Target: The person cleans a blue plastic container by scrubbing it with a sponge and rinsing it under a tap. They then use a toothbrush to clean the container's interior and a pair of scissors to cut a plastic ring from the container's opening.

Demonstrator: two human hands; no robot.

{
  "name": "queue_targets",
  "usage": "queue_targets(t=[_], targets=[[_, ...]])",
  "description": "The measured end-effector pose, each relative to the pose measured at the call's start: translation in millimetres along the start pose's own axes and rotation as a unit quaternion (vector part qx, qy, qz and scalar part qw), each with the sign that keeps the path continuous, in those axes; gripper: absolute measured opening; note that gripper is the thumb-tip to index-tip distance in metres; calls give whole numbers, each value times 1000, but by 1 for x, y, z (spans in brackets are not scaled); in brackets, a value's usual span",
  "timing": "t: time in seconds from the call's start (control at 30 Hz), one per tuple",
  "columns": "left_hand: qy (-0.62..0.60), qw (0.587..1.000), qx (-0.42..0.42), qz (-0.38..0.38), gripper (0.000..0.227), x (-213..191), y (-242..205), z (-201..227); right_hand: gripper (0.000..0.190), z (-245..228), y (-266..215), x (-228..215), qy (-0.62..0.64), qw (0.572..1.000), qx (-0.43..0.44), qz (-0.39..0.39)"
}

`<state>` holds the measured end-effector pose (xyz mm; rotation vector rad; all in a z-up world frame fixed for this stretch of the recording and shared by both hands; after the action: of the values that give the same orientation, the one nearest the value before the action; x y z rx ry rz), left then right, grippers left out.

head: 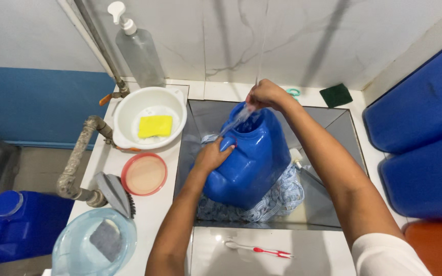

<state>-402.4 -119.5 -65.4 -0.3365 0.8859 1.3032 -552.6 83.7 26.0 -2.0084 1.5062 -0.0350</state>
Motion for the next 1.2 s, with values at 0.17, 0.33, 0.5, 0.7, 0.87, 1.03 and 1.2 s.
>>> queue_targets(t=[0.17, 0.33, 0.5, 0.7, 0.87, 1.03, 1.2], targets=[[219, 969, 108, 40, 37, 16, 50, 38, 18, 4, 8, -5, -131, 990, -36, 43], [226, 939, 182, 185, 52, 28, 71, 97, 24, 0, 8, -2, -96, 993, -69, 27], [177, 965, 189, 47, 49, 54, 60, 127, 21, -3, 0, 4, 31, 999, -36, -11], [201, 924, 302, 121, 57, 64, 32, 164, 18, -11, -1, -1, 0, 996, -81, 24], [202, 920, 316, 119, 65, 64, 39, 161, 18, -11, 2, 0, -60, 993, -101, 27], [114, 973, 190, 70, 54, 46, 63, 126, 18, -8, 6, -4, -78, 991, -109, 28], [132, 981, 139, -27, 54, 28, 68, 83, 16, -7, 10, 5, -56, 993, -107, 2]])
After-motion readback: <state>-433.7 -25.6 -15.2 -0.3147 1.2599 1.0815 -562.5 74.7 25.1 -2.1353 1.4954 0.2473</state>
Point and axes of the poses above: each hand's wrist, its own y-axis towards the middle knuckle, its own x-axis out of the palm, z = x × y, the point moved 7 cm from there along y, towards the middle knuckle, and after that the axes turned 7 degrees about x, right-handed, at the moved point
